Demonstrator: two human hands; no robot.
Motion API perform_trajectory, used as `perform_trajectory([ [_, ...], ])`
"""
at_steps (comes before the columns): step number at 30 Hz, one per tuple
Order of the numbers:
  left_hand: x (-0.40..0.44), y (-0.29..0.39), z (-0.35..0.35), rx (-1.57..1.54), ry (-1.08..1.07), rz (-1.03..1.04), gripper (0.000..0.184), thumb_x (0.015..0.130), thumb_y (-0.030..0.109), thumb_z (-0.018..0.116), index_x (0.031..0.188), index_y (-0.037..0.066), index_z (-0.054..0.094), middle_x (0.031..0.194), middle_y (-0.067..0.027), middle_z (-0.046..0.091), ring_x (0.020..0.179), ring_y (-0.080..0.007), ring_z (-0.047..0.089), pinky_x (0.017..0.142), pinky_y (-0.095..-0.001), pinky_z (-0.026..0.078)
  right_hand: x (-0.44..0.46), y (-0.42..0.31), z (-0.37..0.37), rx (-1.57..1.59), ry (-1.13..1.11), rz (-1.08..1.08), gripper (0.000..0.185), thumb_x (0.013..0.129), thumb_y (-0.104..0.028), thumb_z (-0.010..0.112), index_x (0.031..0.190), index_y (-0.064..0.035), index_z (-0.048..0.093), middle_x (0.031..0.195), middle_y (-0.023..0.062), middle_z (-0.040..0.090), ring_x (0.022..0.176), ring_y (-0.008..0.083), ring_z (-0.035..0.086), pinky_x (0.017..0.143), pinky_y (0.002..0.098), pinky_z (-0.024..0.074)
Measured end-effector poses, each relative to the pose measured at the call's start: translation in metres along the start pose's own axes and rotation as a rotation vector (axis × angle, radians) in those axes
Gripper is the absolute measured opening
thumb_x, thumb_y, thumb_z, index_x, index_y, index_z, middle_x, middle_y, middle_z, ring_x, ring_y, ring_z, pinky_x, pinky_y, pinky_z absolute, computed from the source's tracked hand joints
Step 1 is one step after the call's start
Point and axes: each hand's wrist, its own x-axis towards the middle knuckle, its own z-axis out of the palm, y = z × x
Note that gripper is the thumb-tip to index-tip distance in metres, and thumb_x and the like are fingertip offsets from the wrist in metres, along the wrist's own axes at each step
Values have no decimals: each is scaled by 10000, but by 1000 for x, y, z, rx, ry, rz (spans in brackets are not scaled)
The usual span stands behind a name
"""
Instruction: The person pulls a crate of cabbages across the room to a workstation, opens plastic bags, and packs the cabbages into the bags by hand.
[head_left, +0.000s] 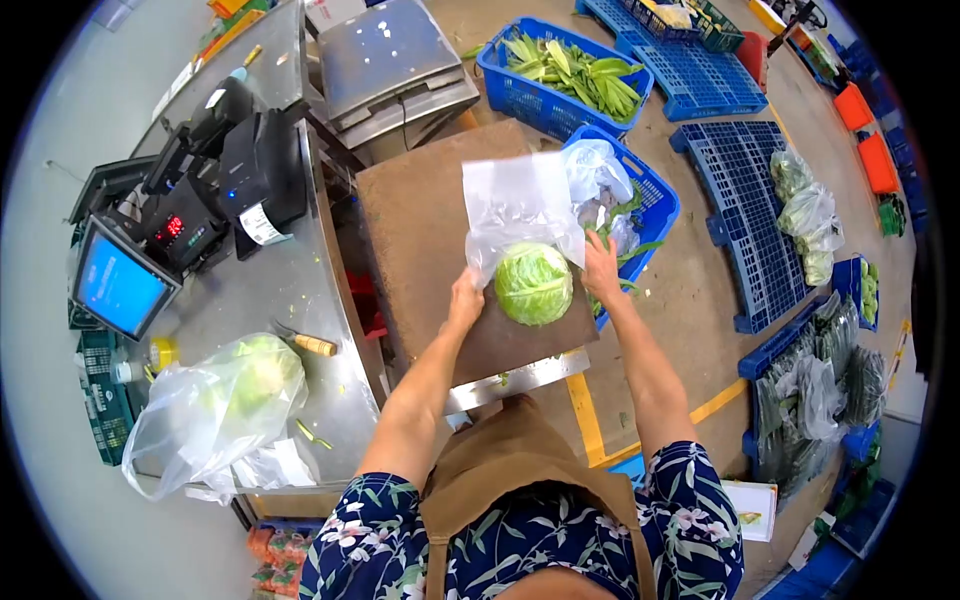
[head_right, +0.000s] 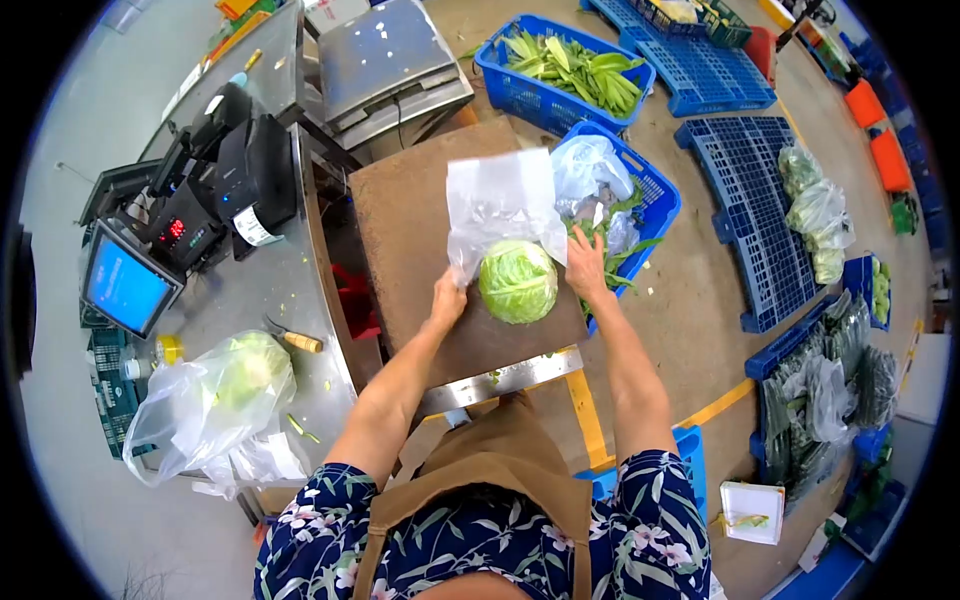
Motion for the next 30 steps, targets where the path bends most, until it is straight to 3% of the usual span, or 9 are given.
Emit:
perform_trajectory([
  [3, -42, -8, 17, 27, -61, -213, 298, 775, -59, 465, 1049, 17, 552, 994, -225, 587, 973, -409, 553, 813, -420, 452, -45, 2, 22, 111, -53, 179, 444, 668, 49, 528, 1098, -50, 565, 1130, 122, 553, 1210, 301, 415, 968, 512, 277],
  [7, -67, 28, 38, 73, 138, -136, 276, 801, -13, 512, 1075, 6, 539, 917, -228, 605, 897, -396, 586, 766, -418, 453, -72, -44, 28, 402, 66, 461, 416, 734, 42, 458, 1136, -20, 547, 1118, 178, 570, 1125, 348, 482, 937, 448, 346],
  [12, -62, 58, 58, -142, 215, -675, 242, 808, 18, 467, 1034, -50, 520, 923, -249, 603, 885, -376, 606, 732, -431, 472, -60, -115, 37, 665, 364, 1015, 342, 847, -18, 382, 1156, 16, 524, 1044, 220, 597, 1030, 388, 538, 893, 410, 397],
  [16, -26, 71, 30, -333, 210, -701, 187, 881, 116, 476, 901, -45, 568, 791, -142, 636, 671, -197, 638, 582, -355, 501, -10, -116, 1, 954, 299, 1125, 332, 870, -36, 383, 1167, 9, 524, 945, 138, 628, 655, 211, 634, 553, 300, 516],
  [17, -17, 77, 20, -309, 188, -672, 194, 892, 123, 484, 920, -41, 582, 792, -118, 640, 672, -171, 631, 584, -319, 510, -3, -112, -4, 896, 266, 1047, 336, 876, -40, 379, 1177, -1, 523, 878, 114, 624, 513, 136, 588, 418, 233, 482],
  [22, 16, 130, -4, -300, 249, -399, 218, 906, 195, 527, 949, 14, 641, 708, 8, 572, 587, -59, 456, 523, -228, 376, 48, -120, -53, 776, 308, 765, 339, 860, -28, 385, 1165, 5, 529, 782, 122, 630, 527, 145, 598, 451, 269, 492],
  [25, 32, 147, -38, -508, 228, -603, 186, 881, 203, 571, 946, 57, 665, 738, 40, 552, 653, -52, 403, 584, -229, 335, 66, -101, -71, 671, 227, 697, 295, 858, -51, 406, 1108, 4, 551, 732, 98, 622, 505, 133, 591, 440, 275, 475],
  [28, 59, 156, -85, -514, 283, -627, 150, 851, 157, 605, 875, 31, 682, 783, -14, 630, 760, -122, 555, 767, -257, 410, 88, -86, -102, 132, 181, 497, 262, 808, -124, 485, 1026, -9, 574, 819, 229, 634, 742, 380, 628, 650, 456, 489],
  [30, 62, 180, -106, -660, 227, -646, 151, 830, 150, 628, 834, 8, 676, 759, -39, 637, 764, -130, 570, 755, -267, 420, 107, -95, -142, 33, -39, 611, 257, 762, -188, 536, 942, -15, 597, 862, 268, 613, 878, 441, 571, 742, 500, 451],
])
